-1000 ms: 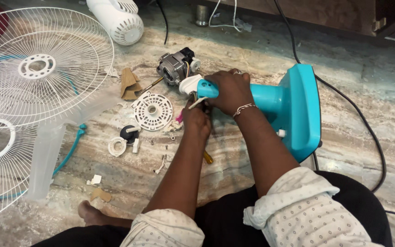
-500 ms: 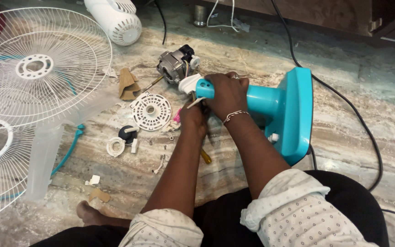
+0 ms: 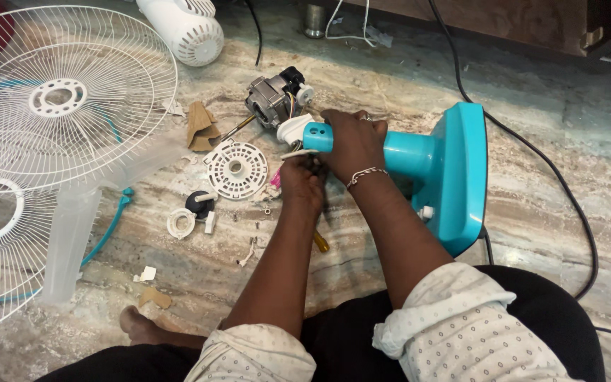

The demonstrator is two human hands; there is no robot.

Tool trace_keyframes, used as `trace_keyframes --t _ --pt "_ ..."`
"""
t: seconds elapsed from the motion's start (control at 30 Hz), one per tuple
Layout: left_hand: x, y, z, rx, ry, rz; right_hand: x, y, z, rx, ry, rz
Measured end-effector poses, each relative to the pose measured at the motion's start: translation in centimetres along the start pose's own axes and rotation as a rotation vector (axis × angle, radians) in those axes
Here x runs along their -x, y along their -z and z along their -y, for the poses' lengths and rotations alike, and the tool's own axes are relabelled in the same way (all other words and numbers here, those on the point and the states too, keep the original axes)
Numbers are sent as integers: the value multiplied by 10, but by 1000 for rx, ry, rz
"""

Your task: The person assembles a pedestal fan by securing the motor housing to the fan head with a screwdriver, then attaching the motor assembly to the fan neck. The person uses a screwdriver to tighten screws on the fan head and aligns the motor shaft into the neck.

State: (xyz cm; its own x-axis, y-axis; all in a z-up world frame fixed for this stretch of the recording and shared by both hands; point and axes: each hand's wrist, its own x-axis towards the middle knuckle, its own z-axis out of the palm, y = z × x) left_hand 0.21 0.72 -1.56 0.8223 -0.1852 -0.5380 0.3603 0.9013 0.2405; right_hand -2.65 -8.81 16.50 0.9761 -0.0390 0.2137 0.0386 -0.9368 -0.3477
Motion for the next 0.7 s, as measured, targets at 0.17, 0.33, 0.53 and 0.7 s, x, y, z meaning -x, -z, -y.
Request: trace_keyframes --t 0.17,0.33,0.53,0.7 --pt "17 -12 -2 -8 -106 28 6 -10 3 81 8 -117" --pt "52 -32 -12 -63 -80 45 13 -13 8 130 0 -75" --pt "55 -46 -16 -219 -155 81 8 -12 0 94 7 -94" --pt "48 -48 -11 -214 -98 -109 6 -12 -3 83 -38 -48"
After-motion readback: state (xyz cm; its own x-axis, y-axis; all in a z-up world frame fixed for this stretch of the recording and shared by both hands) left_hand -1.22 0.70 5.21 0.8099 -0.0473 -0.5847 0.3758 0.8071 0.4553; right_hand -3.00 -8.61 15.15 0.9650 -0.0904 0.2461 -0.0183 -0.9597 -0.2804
